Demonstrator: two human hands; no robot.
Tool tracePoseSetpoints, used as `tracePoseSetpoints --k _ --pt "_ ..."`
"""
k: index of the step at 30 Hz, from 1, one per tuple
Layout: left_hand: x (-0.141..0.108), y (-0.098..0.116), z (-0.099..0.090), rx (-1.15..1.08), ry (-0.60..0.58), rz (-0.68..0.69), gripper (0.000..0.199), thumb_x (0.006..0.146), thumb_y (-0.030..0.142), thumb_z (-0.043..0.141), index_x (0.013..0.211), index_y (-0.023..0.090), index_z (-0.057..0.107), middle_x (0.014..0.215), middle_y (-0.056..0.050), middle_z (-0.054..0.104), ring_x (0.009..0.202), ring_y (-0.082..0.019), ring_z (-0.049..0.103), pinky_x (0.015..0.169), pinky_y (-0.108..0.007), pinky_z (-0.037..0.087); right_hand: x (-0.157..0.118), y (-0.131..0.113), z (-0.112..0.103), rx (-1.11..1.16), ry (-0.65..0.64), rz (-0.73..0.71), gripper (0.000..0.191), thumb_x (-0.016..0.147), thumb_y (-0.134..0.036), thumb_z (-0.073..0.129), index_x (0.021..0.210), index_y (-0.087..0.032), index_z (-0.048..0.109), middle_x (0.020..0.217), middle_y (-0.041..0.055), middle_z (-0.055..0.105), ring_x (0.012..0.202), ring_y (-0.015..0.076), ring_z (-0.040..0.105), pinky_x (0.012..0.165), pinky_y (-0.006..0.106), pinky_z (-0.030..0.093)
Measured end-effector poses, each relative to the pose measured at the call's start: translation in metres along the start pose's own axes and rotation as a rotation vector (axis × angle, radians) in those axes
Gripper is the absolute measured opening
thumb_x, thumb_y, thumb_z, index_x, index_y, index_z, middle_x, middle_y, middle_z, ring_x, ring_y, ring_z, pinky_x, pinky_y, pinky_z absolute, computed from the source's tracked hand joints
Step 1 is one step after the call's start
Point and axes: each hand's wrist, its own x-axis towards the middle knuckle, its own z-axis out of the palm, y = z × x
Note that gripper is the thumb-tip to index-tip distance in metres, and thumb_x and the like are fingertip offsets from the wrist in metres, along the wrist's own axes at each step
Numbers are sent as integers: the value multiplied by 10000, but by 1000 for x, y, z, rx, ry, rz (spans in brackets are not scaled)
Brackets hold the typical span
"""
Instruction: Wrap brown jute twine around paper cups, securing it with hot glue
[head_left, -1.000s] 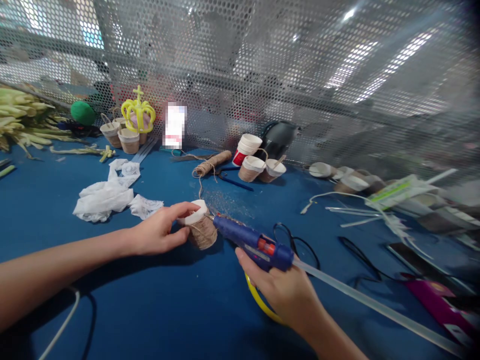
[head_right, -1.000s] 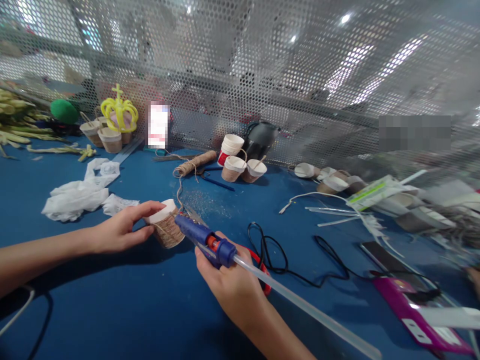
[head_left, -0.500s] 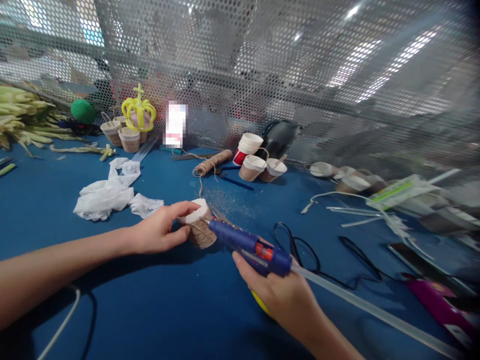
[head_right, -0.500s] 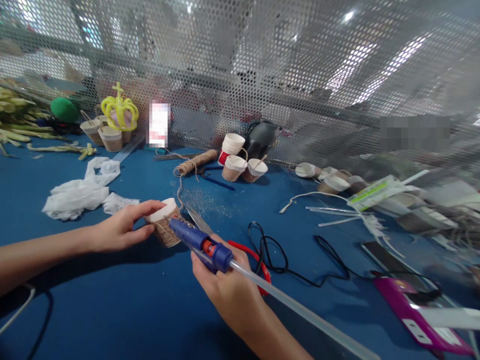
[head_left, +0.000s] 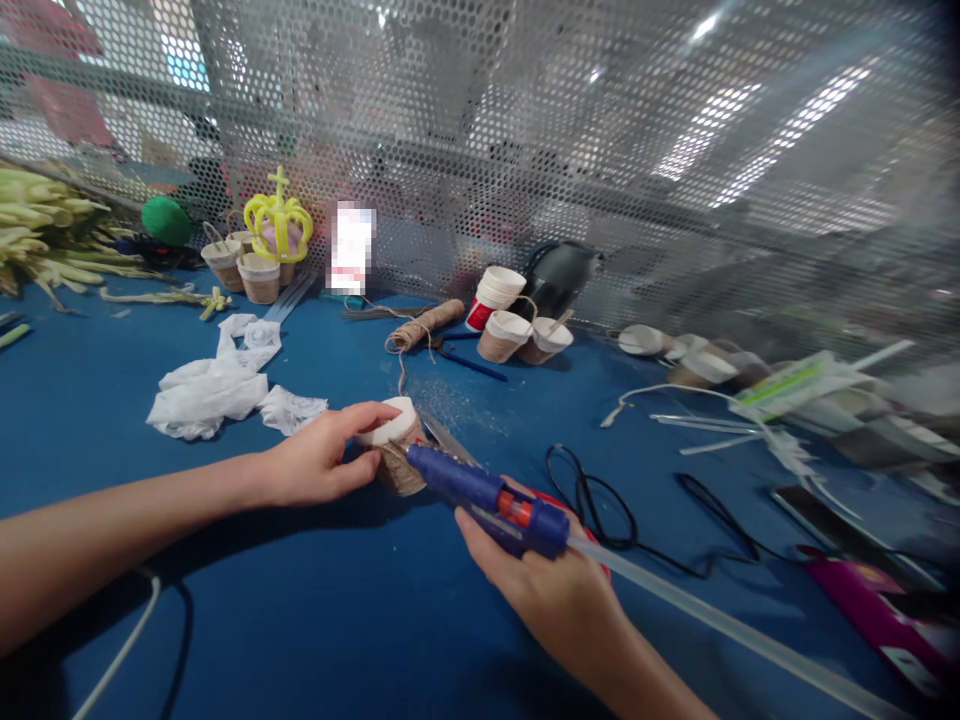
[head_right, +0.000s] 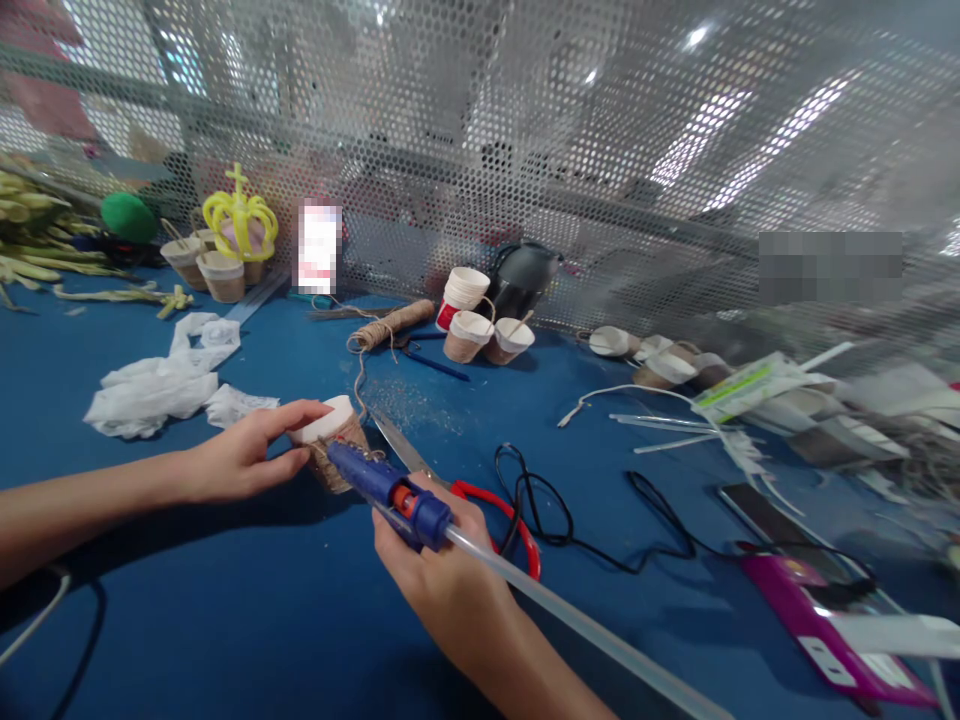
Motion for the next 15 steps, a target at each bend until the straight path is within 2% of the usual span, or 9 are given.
tracePoseSetpoints --k 6,11,15 --pt "0 -1 1 -4 6 5 398 754 139 412 1151 112 426 1078 -92 579 934 -183 555 833 -291 436 12 -20 -2 137 101 136 85 707 -298 571 713 -227 616 591 35 640 678 223 650 608 330 547" --pt "0 -1 1 7 8 1 394 756 131 415 1149 112 430 1047 -84 588 908 -178 562 822 -286 439 22 -38 -3 241 63 250 94 703 -252 546 632 -211 593 527 4 586 519 166 592 504 280 515" --pt "1 0 1 -2 5 30 366 754 112 418 1119 117 450 1040 -73 585 902 -164 559 811 -268 442 25 -44 -1 262 36 265 126 693 -198 525 574 -215 563 468 -23 525 427 127 516 419 246 463"
